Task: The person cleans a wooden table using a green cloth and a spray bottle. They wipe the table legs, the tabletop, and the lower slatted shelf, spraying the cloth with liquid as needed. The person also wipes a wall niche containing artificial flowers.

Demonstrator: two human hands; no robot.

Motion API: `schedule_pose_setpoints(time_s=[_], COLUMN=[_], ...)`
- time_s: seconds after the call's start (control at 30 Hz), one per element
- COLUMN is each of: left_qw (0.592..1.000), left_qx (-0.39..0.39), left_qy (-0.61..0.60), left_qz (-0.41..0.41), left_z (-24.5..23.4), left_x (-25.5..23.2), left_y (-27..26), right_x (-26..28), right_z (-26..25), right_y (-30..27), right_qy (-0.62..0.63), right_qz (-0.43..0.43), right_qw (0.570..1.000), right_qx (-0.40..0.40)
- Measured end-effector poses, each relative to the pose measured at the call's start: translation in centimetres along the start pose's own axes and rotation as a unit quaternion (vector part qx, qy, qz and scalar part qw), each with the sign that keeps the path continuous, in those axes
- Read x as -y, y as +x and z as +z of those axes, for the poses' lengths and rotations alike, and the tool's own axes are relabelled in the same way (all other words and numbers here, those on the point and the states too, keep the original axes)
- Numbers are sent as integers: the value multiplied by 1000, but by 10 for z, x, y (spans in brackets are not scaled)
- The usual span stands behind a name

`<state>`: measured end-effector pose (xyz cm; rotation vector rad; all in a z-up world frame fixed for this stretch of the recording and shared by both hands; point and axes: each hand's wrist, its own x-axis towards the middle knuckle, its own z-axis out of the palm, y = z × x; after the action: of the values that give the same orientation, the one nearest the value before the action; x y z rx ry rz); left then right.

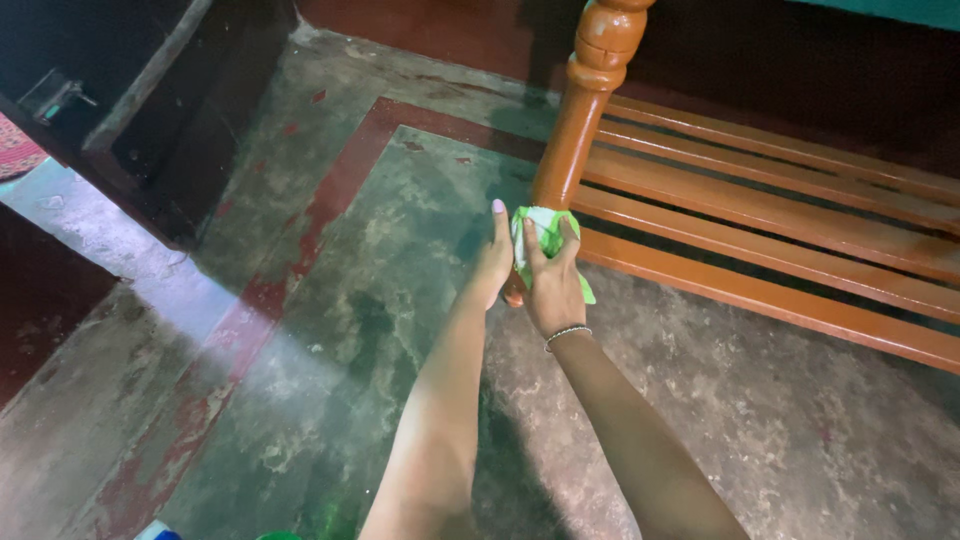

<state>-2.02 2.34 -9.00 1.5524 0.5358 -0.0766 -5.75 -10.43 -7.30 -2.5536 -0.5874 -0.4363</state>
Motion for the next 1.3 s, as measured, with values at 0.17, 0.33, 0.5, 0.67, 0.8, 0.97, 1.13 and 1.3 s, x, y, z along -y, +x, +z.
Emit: schedule_pose_setpoints(time_s=[0.17,0.33,0.5,0.67,0.8,0.97,1.13,1.3], left_qw=[999,1000,998,996,991,985,986,984], left_qx=[-5,13,8,9,10,25,35,58], left_qy=[32,19,66,80,137,171,162,168], left_qz=[4,20,9,34,3,-18,8,-29], left_z=[-7,-7,-7,-6,-6,-3,-6,-5], left_x=[3,2,3,7,6,5,6,20], left_y=[-1,-3,-3,0,-1,-2,-5,11], right_x=[-12,-12,-12,-26,-33,-45,-56,-73], right_z=[14,14,2,0,-4,-7,7,28], right_y=[-8,-14,-13,-13,-11,-9,-11,-11], right_qy=[-2,18,32,15,90,139,158,158], right_qz=[-5,-19,-9,-31,-26,-22,6,87], right_qw=[1000,999,997,998,995,990,987,978], right_qx=[20,25,65,58,46,19,-30,-104])
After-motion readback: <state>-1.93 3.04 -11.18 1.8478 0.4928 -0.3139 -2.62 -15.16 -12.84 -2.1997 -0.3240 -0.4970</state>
